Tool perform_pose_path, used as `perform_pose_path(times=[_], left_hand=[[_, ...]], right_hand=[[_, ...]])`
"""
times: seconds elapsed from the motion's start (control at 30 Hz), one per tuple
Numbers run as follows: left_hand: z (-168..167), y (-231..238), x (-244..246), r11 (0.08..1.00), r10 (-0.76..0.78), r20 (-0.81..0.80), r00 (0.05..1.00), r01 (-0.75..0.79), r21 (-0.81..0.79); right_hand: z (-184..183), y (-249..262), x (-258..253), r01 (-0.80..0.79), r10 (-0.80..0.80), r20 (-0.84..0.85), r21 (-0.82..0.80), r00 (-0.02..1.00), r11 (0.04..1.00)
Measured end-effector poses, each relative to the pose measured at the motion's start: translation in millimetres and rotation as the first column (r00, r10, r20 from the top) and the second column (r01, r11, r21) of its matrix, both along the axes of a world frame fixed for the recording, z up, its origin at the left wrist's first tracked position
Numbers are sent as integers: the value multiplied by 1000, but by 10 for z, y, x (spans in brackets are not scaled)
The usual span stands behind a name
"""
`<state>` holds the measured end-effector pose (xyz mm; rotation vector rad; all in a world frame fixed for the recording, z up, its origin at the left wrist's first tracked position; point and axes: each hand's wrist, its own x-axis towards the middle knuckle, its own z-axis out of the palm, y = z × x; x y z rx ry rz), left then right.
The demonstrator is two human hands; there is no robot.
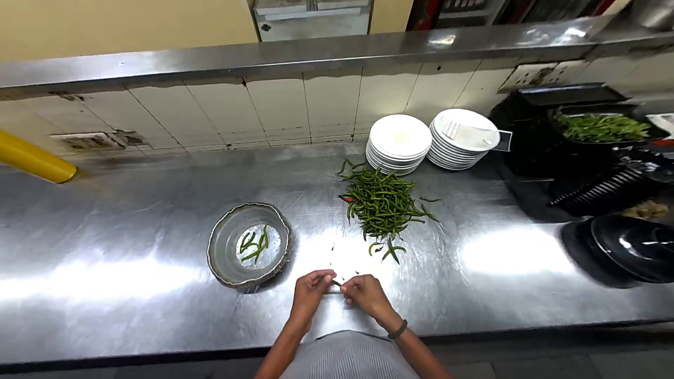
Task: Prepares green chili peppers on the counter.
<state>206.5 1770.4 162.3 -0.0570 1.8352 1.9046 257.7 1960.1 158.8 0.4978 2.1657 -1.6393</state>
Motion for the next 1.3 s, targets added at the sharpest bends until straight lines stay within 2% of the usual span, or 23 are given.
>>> perform_pose_path(times=[0.07, 0.17, 0.23, 0.3, 0.43, 0.53, 0.63, 0.73, 0.83, 0.93, 1.0, 1.1, 1.2, 1.3], left_hand=[[11, -14, 4, 1000, -16, 26, 1000, 15, 17], [-14, -8, 35, 997, -77, 67, 995, 75, 21], [-50, 14, 63, 999, -49, 88, 995, 47, 27], [-79, 32, 82, 998, -21, 143, 990, 13, 56], [-71, 67, 100, 983, -44, 362, 931, -25, 183], [-60, 52, 97, 959, -72, 516, 854, -83, 271], [-38, 23, 71, 928, -100, 584, 805, -136, 347], [-32, 21, 37, 934, -24, 621, 783, -205, 294], [-73, -46, -35, 919, 100, 650, 754, -320, 230], [-32, -145, -77, 884, 194, 644, 740, -417, 213], [19, -259, -73, 856, 161, 665, 729, -438, 273], [46, -423, -47, 816, -22, 687, 727, -383, 432], [-16, -455, 4, 829, -97, 648, 755, -299, 472], [-83, -407, 61, 888, -32, 626, 779, -265, 376]], right_hand=[[0, -11, 2, -16, 16, 17, 19, 1000, 1000], [-5, -26, 22, -19, 18, -17, -68, 1000, 998], [-35, -28, 34, -61, 57, -63, -71, 996, 996], [-47, -29, 45, -104, 108, -125, 41, 986, 994], [-18, -12, 72, -156, 231, -290, 260, 929, 953], [-34, -31, 85, -166, 273, -361, 301, 892, 939], [-1, -50, 51, -186, 350, -471, 360, 810, 914], [92, -141, 10, -209, 390, -534, 369, 750, 906], [84, -149, -88, -170, 310, -460, 320, 832, 932], [-16, 18, -198, -242, 318, -175, 352, 932, 904], [-111, 171, -262, -291, 345, -79, 386, 935, 875], [-84, 428, -426, -129, 203, -98, 494, 974, 860], [-114, 706, -633, -13, 123, -98, 730, 987, 684], [-323, 905, -753, -90, 176, -9, 831, 984, 549]])
